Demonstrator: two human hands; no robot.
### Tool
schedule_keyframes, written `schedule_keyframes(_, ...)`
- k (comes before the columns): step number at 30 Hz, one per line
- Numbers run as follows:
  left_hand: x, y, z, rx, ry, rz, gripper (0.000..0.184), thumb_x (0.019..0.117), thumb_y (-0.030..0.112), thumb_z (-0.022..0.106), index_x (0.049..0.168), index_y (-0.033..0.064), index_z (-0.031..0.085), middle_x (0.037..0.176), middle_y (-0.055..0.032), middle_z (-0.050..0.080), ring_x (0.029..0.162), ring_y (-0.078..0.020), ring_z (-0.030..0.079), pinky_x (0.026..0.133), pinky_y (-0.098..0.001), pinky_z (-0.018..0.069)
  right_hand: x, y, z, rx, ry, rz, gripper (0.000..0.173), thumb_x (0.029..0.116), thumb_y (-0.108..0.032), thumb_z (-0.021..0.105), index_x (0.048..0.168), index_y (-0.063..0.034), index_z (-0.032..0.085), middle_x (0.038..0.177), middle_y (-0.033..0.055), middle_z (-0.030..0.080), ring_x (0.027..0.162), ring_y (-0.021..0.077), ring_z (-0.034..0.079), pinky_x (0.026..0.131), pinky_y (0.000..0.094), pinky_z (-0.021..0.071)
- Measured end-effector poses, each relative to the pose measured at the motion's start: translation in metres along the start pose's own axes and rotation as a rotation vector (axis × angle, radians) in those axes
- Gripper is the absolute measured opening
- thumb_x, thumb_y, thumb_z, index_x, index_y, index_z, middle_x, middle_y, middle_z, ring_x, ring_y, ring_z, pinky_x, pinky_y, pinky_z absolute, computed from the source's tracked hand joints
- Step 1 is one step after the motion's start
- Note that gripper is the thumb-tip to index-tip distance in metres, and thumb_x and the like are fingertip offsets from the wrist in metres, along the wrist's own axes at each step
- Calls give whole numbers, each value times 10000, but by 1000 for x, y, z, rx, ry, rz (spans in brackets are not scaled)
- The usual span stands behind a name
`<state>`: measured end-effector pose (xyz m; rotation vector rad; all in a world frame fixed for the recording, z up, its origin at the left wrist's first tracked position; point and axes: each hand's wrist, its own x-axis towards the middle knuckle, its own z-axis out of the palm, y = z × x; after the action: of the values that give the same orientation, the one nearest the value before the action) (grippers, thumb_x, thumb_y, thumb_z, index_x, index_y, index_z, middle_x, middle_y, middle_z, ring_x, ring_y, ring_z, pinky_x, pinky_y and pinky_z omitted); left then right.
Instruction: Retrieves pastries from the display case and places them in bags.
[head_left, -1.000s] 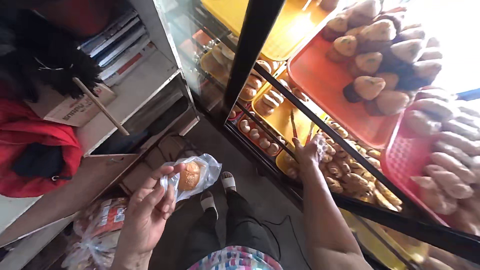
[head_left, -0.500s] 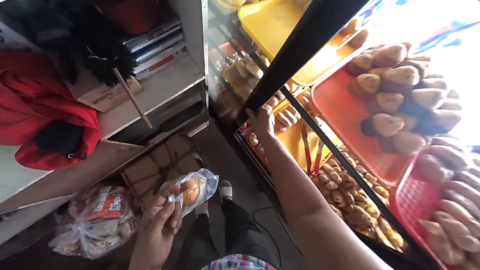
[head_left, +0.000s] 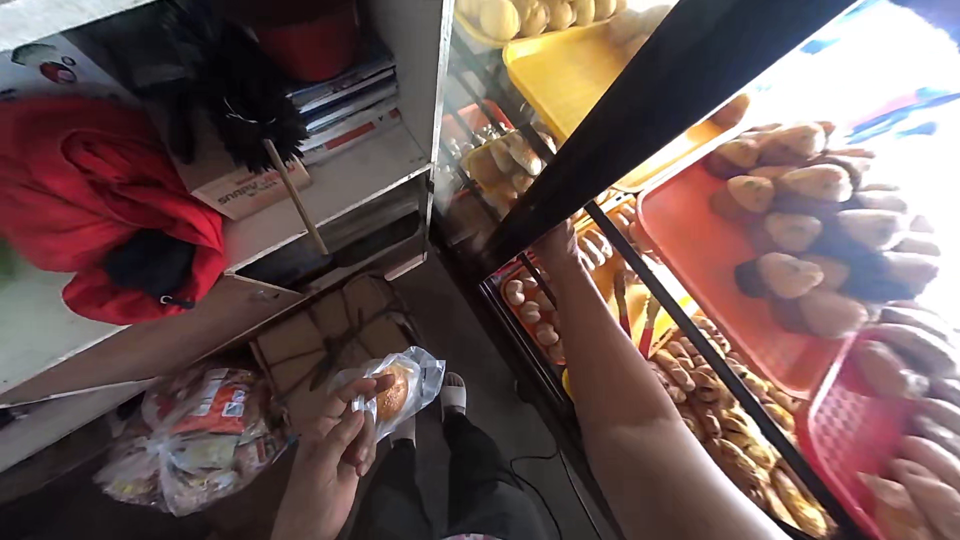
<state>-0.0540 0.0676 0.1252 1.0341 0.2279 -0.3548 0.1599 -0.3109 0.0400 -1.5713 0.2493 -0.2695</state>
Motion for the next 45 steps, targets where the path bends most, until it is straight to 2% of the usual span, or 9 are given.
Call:
schedule_keyframes(8,-11,11,-12,-7,-25,-19,303,1017,183,520,1252,68,675,1323,-185,643,583,-16,535,480,-159,419,-56,2,-30,-98,12,30,438,1115,-387,370,1517,-214,391,1386,4,607,1227,134,612,1028,417,538)
schedule_keyframes(12,-12,18,-19,-25,-34,-13,318,1002,224,574,1257,58,667,1331,-190,636,580,-21,534,475,-163,416,-125,-1,-68,-328,271,67,450,1046,-183,554,1460,-43,448,1309,177,633,1151,271,657,951,531,561)
schedule_keyframes(16,-10,21,-22,-42,-48,-4,306,998,219,571,1241,68,679,1334,-189,637,595,-38,566,480,-169,439,-231,38,-95,-320,550,256,488,1111,-298,325,1214,115,564,1019,176,665,906,211,678,826,389,587)
schedule_keyframes(19,-8,19,-23,-38,-78,-2,301,1009,200,530,1242,67,667,1335,-185,634,589,-41,560,472,-170,436,-257,15,-63,-988,-92,343,361,1052,-213,484,1193,50,689,1282,219,660,1304,316,575,1147,463,421)
schedule_keyframes(22,-8,21,-23,-12,-116,-18,298,1015,202,531,1244,63,663,1350,-190,624,591,-43,567,469,-167,439,-212,17,-40,-1419,-518,302,483,1025,-264,562,1415,22,563,1599,281,363,1536,450,231,1261,607,124)
schedule_keyframes(27,-7,19,-19,15,-140,-29,292,1017,214,544,1233,77,685,1336,-170,644,587,-41,579,470,-167,452,-168,58,-47,-1899,-748,114,341,1017,52,432,1316,146,566,1523,270,461,1484,397,363,1248,529,245)
schedule_keyframes(38,-13,15,-8,-4,-150,-91,292,1026,186,513,1233,42,662,1326,-205,636,593,-52,575,475,-175,448,-169,57,-40,-1576,-655,201,245,1004,-50,510,1143,63,678,1278,248,630,1290,415,542,1138,563,385)
schedule_keyframes(42,-16,7,-14,-41,-143,-96,299,1025,178,504,1241,52,668,1334,-206,633,601,-55,581,487,-179,456,-202,53,-84,-1044,-71,530,383,976,-316,672,1215,-18,647,1171,250,677,1098,456,652,908,694,507)
schedule_keyframes(45,-16,-2,-12,-37,-150,-108,309,1024,168,489,1252,41,656,1341,-213,623,606,-59,577,486,-180,447,-182,48,-90,-678,201,410,557,921,-258,770,1377,-16,563,1264,220,668,1179,360,653,1036,578,504)
